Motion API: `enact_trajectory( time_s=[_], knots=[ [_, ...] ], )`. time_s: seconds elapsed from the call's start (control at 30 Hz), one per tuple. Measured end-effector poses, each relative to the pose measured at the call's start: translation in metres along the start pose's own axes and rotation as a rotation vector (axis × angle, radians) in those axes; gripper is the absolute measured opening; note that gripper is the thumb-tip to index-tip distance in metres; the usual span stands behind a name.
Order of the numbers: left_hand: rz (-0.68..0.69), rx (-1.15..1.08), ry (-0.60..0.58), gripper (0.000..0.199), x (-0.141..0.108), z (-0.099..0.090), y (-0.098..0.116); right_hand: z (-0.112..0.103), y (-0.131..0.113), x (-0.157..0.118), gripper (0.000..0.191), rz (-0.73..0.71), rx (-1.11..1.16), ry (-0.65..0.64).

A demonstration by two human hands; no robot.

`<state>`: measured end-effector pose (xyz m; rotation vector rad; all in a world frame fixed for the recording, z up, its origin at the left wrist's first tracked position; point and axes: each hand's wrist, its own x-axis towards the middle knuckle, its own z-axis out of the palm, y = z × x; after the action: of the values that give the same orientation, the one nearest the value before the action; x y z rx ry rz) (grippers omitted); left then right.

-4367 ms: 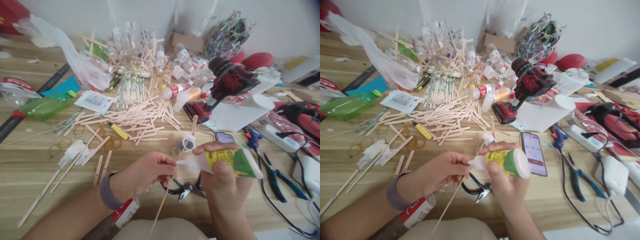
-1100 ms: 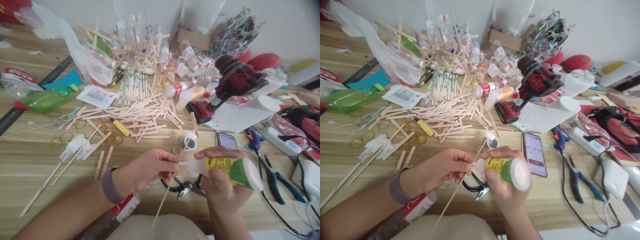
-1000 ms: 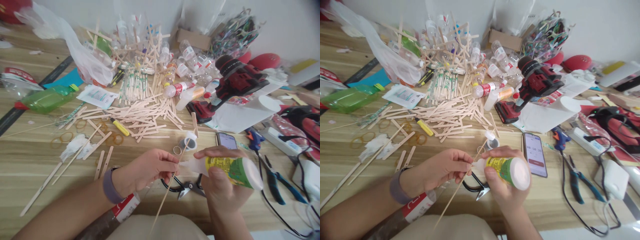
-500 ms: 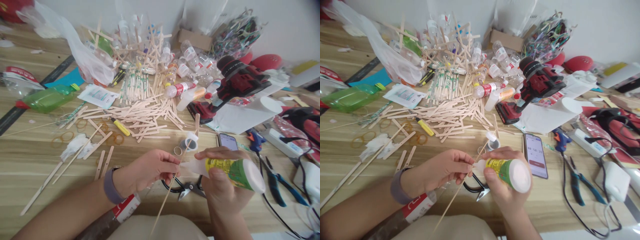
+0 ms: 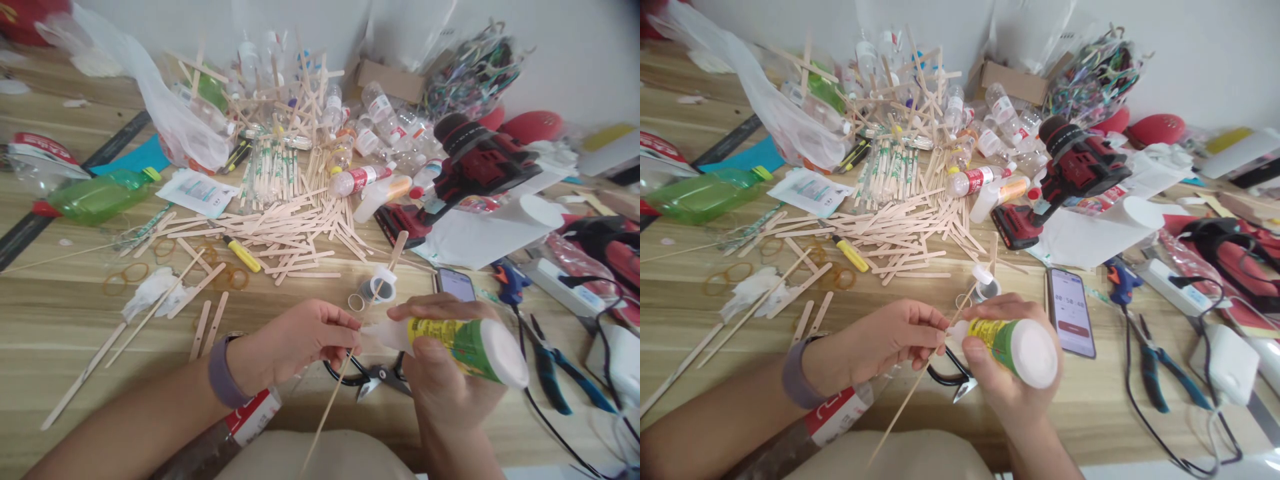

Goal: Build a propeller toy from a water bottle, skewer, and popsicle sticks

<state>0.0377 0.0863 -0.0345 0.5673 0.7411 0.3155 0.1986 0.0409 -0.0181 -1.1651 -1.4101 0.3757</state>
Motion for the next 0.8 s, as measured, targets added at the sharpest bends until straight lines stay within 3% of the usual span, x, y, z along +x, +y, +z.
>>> enact_trajectory(
  time_s=[0.13,0.4,0.53,0.8],
  knots=[
    [0.001,0.012,0.004,0.022,0.000,0.001,0.000,0.004,-0.001,0.003,0.013,-0.053,0.077,-0.008],
    [0.020,0.019,-0.021,0.017,-0.001,0.000,-0.001,0.008,-0.001,0.013,0.012,0.208,0.322,0.161],
    [0.013,0.000,-0.016,0.018,0.001,0.000,-0.002,0.005,0.000,0.012,0.016,0.190,0.312,0.209],
    [0.006,-0.003,-0.014,0.019,0.000,0.000,0.000,-0.001,0.005,-0.002,0.016,0.094,0.264,0.141]
  ],
)
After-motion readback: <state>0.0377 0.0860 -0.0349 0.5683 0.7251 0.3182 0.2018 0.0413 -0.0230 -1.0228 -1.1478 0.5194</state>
